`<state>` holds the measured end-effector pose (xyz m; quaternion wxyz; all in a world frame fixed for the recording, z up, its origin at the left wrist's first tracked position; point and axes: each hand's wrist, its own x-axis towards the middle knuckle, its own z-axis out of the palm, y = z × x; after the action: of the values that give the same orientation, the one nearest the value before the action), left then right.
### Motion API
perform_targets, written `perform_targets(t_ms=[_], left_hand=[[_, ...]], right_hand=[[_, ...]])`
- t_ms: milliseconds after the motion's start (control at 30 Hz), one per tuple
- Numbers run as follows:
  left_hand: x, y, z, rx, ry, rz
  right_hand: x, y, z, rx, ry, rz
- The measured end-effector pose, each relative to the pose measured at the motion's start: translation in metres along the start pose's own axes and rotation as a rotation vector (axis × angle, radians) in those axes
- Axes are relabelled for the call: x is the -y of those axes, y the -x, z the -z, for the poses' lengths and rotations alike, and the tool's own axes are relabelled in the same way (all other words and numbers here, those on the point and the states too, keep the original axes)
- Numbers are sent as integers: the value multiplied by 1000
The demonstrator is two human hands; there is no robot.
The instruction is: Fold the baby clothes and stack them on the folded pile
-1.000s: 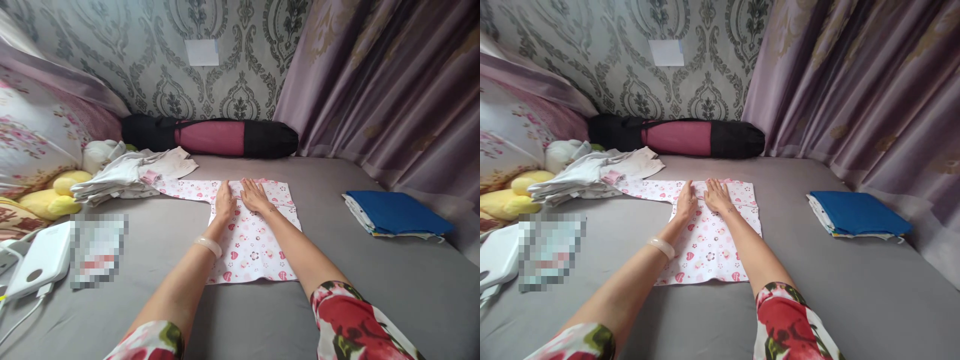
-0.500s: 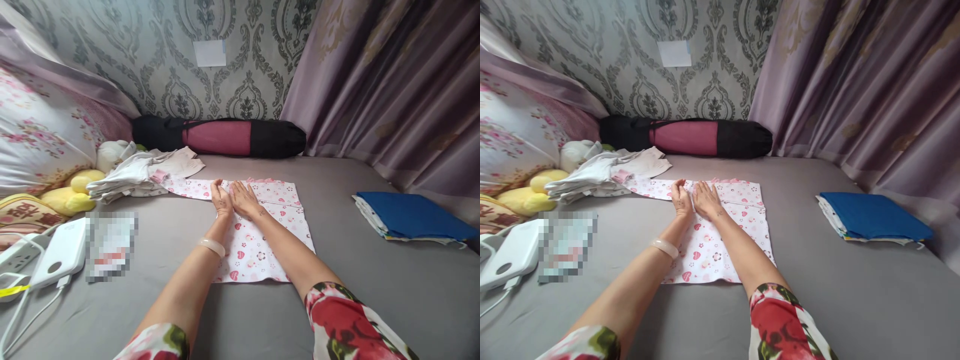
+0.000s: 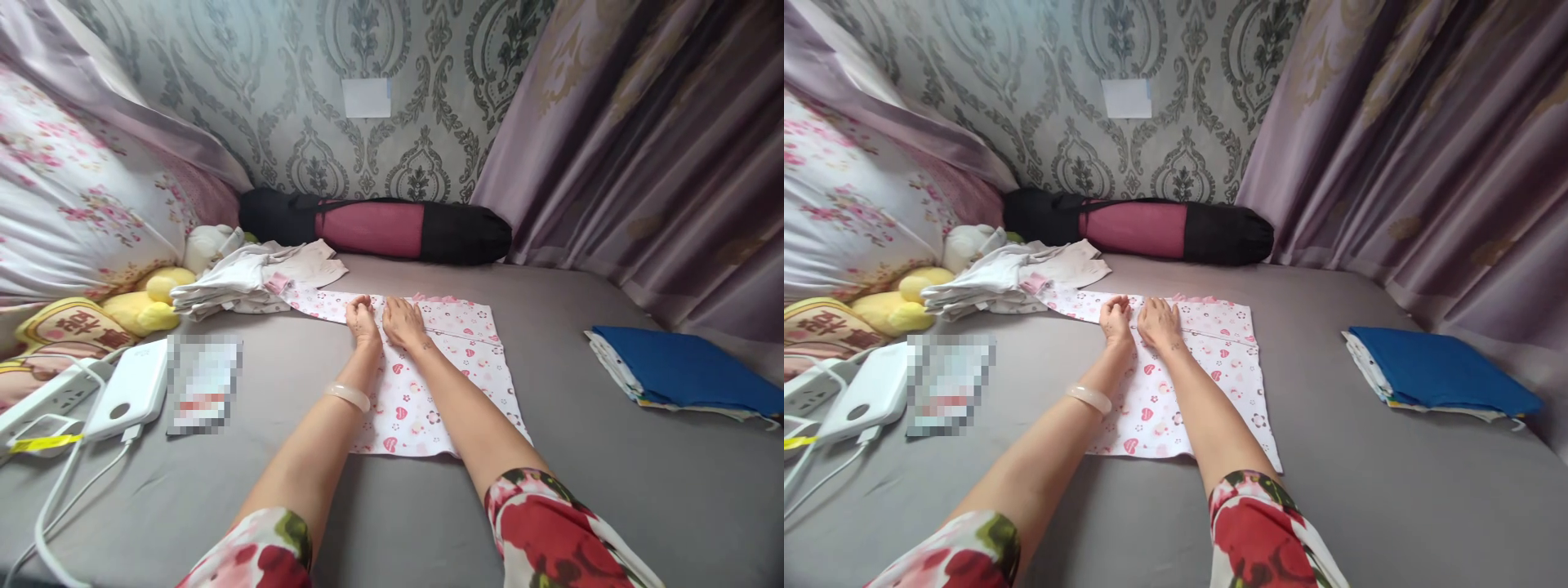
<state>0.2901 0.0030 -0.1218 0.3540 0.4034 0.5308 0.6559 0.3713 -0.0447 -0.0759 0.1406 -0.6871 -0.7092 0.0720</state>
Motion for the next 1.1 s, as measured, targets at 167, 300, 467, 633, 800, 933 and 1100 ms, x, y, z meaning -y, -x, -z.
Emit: perform_targets(t_ms=[167, 300, 467, 633, 800, 933, 1100], left_hand=[[-10, -22, 26, -150, 122, 218], [-23, -39, 56, -248, 149, 268], [-35, -57, 88, -410, 140, 285], [-42, -72, 108, -539, 129, 306], [-48, -87, 112, -523, 119, 346], [-52, -96, 110, -503, 98, 383], [-52, -103, 110, -460, 29, 408]], right_hand=[[10, 1, -10, -75, 25, -45], [10, 1, -14, -59, 35, -45], [10, 2, -12, -30, 49, -49], [10, 2, -12, -31, 72, -40], [10, 0, -14, -18, 92, -43], [11, -1, -13, 0, 100, -48], [15, -3, -8, 66, 108, -67]])
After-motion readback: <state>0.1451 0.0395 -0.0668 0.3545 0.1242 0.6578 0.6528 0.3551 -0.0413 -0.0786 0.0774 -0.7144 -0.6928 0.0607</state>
